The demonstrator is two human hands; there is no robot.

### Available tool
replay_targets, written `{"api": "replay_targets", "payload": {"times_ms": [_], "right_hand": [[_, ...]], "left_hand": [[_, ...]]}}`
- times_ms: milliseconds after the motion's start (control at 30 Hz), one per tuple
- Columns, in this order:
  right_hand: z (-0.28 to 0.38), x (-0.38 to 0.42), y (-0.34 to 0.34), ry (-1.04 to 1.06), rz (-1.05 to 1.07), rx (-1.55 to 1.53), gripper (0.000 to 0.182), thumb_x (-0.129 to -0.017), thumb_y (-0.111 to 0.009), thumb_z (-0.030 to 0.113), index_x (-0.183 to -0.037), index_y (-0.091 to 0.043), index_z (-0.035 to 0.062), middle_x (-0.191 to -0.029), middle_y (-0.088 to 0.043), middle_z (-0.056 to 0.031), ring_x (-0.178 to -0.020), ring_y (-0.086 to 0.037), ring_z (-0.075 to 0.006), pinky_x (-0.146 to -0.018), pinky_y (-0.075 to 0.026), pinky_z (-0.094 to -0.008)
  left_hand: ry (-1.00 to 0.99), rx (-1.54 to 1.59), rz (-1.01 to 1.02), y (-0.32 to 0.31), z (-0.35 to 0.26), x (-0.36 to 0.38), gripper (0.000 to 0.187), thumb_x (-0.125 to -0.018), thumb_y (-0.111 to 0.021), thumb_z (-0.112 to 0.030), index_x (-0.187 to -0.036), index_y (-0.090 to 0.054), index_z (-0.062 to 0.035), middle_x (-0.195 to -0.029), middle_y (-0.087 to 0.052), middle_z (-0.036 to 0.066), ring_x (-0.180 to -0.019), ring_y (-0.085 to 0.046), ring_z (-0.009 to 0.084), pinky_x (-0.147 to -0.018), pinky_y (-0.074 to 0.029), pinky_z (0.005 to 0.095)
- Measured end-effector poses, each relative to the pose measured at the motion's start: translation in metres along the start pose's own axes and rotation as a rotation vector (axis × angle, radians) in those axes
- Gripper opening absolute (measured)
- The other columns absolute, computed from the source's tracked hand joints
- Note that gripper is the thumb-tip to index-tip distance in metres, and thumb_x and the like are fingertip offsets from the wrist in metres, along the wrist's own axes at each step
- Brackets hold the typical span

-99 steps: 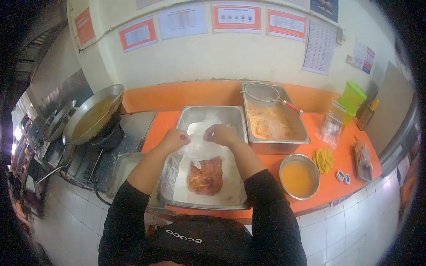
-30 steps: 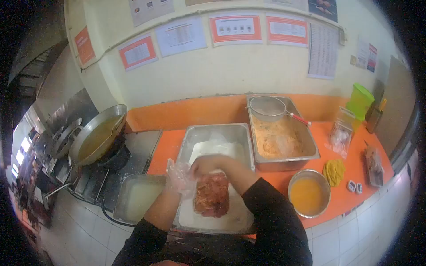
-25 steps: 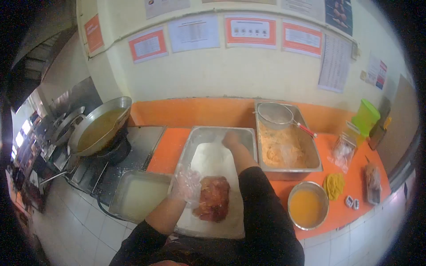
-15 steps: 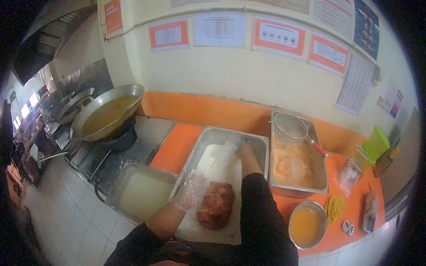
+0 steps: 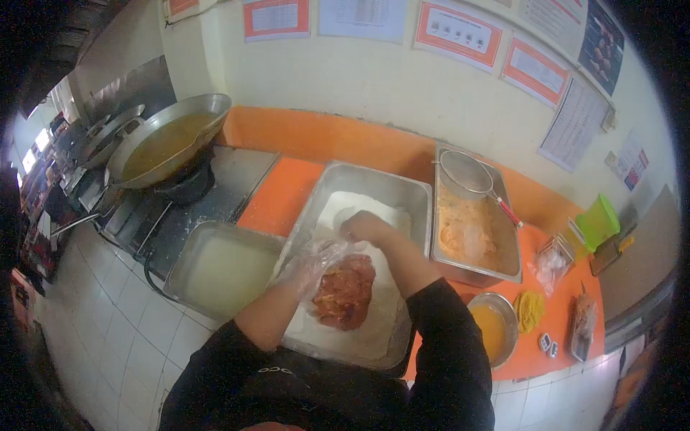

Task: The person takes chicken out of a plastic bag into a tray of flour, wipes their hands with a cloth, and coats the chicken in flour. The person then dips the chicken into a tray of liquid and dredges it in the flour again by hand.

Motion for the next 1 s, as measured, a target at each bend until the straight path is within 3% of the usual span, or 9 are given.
{"api": "replay_targets", "payload": {"times_ms": [200, 333, 500, 633, 767, 833, 900, 967, 1000], "right_hand": [[-0.003, -0.003, -0.046, 0.125, -0.202, -0.44, 0.025, -0.069, -0.055, 0.003, -0.093, -0.061, 0.0075, -0.095, -0.061, -0.0099, -0.085, -0.058, -0.025, -0.078, -0.044, -0.0343], [0.01, 0.01, -0.056, -0.263, -0.29, -0.622, 0.03, -0.07, -0.058, 0.011, -0.101, -0.058, 0.0083, -0.098, -0.061, -0.0096, -0.09, -0.058, -0.0216, -0.082, -0.043, -0.032], [0.078, 0.023, -0.032, -0.113, -0.17, -0.292, 0.037, -0.071, -0.061, 0.022, -0.105, -0.056, 0.0093, -0.099, -0.06, -0.0133, -0.091, -0.057, -0.0259, -0.082, -0.044, -0.0326], [0.027, 0.013, -0.064, -0.282, -0.215, -0.147, 0.033, -0.073, -0.06, 0.019, -0.104, -0.057, 0.009, -0.098, -0.06, -0.0135, -0.089, -0.058, -0.0238, -0.077, -0.046, -0.0333], [-0.016, 0.025, -0.063, -0.396, -0.404, -1.149, 0.026, -0.075, -0.055, 0.009, -0.101, -0.057, 0.0074, -0.094, -0.06, -0.0131, -0.085, -0.058, -0.019, -0.071, -0.047, -0.0307], [0.009, 0.045, -0.031, -0.375, -0.355, -1.31, 0.027, -0.074, -0.052, 0.003, -0.101, -0.057, 0.0067, -0.092, -0.06, -0.0123, -0.082, -0.058, -0.0174, -0.068, -0.047, -0.0294], [-0.029, 0.022, -0.056, -0.089, -0.304, -0.106, 0.024, -0.073, -0.049, 0.004, -0.094, -0.059, 0.0052, -0.09, -0.061, -0.0114, -0.078, -0.059, -0.0194, -0.068, -0.047, -0.0319], [-0.029, 0.016, -0.069, -0.173, -0.352, -0.105, 0.022, -0.072, -0.048, 0.007, -0.089, -0.061, 0.0051, -0.087, -0.062, -0.0125, -0.075, -0.059, -0.0225, -0.068, -0.047, -0.0333], [-0.017, 0.005, -0.076, -0.118, -0.121, 0.266, 0.02, -0.069, -0.049, 0.01, -0.082, -0.063, 0.006, -0.083, -0.061, -0.0158, -0.073, -0.058, -0.0285, -0.07, -0.046, -0.0355]], "left_hand": [[0.157, -0.132, -0.159, 0.008, -0.002, 0.003, 0.031, -0.078, -0.061, -0.023, -0.1, -0.058, -0.0009, -0.089, -0.06, 0.009, -0.078, -0.055, 0.0137, -0.069, -0.045, 0.029], [-0.056, -0.133, -0.184, 0.017, 0.026, -0.018, 0.026, -0.077, -0.062, -0.021, -0.096, -0.059, -0.0026, -0.081, -0.059, 0.008, -0.071, -0.054, 0.0128, -0.06, -0.045, 0.0281], [-0.284, -0.447, -0.159, 0.005, -0.016, 0.007, 0.021, -0.077, -0.061, -0.018, -0.09, -0.058, -0.0015, -0.076, -0.058, 0.006, -0.068, -0.053, 0.0126, -0.057, -0.045, 0.0287], [-0.261, -0.056, -0.234, 0.015, 0.003, -0.004, 0.023, -0.078, -0.061, -0.017, -0.09, -0.057, 0.0014, -0.08, -0.058, 0.008, -0.071, -0.054, 0.0142, -0.063, -0.045, 0.0291], [-0.349, -0.2, -0.399, 0.034, 0.008, -0.011, 0.026, -0.078, -0.061, -0.017, -0.092, -0.056, 0.0033, -0.082, -0.059, 0.012, -0.075, -0.056, 0.0184, -0.069, -0.045, 0.0302], [-0.347, -0.319, -0.452, 0.033, -0.001, -0.006, 0.027, -0.078, -0.062, -0.018, -0.093, -0.055, 0.0037, -0.084, -0.06, 0.013, -0.076, -0.057, 0.0199, -0.071, -0.045, 0.0309], [-0.283, -0.355, -0.455, 0.029, -0.013, 0.003, 0.028, -0.078, -0.062, -0.019, -0.093, -0.056, 0.0043, -0.084, -0.06, 0.014, -0.076, -0.057, 0.0207, -0.072, -0.045, 0.0317], [-0.27, -0.348, -0.446, 0.032, -0.003, -0.006, 0.029, -0.077, -0.062, -0.019, -0.092, -0.056, 0.0047, -0.084, -0.06, 0.014, -0.077, -0.057, 0.0201, -0.072, -0.045, 0.0317], [-0.26, -0.346, -0.441, 0.033, -0.001, -0.007, 0.029, -0.077, -0.062, -0.019, -0.092, -0.056, 0.0049, -0.084, -0.06, 0.014, -0.077, -0.057, 0.0198, -0.072, -0.045, 0.0318]]}}
Point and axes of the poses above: each hand's wrist, its own x-axis away from the middle knuckle, its own y-axis out of the back of the hand, z = x × y, the point moved 5 cm from there along -x, towards the middle knuckle
